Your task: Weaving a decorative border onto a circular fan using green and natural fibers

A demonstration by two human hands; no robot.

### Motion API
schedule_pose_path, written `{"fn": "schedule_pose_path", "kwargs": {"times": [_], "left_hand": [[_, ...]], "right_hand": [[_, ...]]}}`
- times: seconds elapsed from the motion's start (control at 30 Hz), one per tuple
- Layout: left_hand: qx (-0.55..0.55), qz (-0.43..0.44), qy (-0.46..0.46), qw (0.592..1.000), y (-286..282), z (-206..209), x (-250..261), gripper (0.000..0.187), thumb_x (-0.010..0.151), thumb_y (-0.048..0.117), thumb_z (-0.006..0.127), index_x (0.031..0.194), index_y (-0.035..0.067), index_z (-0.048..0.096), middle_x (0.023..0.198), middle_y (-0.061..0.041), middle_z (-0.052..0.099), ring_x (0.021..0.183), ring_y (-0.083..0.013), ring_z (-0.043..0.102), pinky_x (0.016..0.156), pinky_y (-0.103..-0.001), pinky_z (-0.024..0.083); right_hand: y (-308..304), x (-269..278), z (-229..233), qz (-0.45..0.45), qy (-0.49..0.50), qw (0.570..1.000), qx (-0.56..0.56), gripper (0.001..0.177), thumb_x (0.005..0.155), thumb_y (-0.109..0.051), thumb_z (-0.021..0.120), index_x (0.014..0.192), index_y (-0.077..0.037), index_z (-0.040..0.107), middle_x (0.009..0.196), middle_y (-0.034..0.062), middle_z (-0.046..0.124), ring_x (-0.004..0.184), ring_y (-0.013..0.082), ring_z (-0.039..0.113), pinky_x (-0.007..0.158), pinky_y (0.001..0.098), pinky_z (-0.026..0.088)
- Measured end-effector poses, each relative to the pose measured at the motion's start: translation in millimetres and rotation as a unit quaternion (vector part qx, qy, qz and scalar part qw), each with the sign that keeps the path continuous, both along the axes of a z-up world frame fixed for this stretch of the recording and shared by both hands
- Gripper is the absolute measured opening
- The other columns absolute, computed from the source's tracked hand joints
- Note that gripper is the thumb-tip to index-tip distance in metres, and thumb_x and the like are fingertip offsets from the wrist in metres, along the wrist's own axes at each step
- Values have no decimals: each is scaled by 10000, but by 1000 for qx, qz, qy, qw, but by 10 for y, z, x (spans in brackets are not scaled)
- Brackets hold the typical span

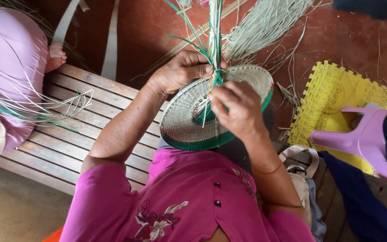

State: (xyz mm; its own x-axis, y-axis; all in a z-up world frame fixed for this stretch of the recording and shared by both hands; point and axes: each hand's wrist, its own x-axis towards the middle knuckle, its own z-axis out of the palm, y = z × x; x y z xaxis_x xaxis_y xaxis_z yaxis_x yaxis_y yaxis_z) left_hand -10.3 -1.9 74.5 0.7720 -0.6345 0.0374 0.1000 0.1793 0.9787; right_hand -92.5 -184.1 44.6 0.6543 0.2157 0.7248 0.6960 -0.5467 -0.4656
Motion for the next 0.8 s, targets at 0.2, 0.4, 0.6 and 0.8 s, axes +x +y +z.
{"fn": "schedule_pose_path", "kwargs": {"times": [0.2,0.4,0.6,0.8], "left_hand": [[-50,-77,15,996,-12,-211,21,113,1003,90,648,1010,19,735,800,6,662,735,-39,587,687,-197,497],[-25,-95,2,995,-32,-217,15,113,1011,104,655,1017,23,734,790,17,661,720,-35,576,684,-195,484],[-1,-125,-20,992,-119,-180,15,115,1021,121,665,1024,27,732,778,29,658,702,-29,562,680,-193,469],[21,-148,-46,988,-183,-187,26,119,1031,137,674,1032,32,730,767,41,656,684,-23,549,676,-191,454]], "right_hand": [[198,-220,-76,-80,-103,987,-98,94,986,-88,633,1014,-78,722,867,73,626,733,240,644,729,370,549],[-99,-363,132,-46,-35,996,-70,265,922,50,624,1144,-30,744,955,126,647,844,316,630,799,437,546],[-223,-325,-27,-116,-18,989,-95,255,982,-169,744,1185,-53,643,1019,118,608,898,322,613,811,455,490],[-269,-252,224,-98,-35,988,-111,96,1028,-142,723,1108,-90,728,963,87,635,854,311,604,819,441,484]]}}
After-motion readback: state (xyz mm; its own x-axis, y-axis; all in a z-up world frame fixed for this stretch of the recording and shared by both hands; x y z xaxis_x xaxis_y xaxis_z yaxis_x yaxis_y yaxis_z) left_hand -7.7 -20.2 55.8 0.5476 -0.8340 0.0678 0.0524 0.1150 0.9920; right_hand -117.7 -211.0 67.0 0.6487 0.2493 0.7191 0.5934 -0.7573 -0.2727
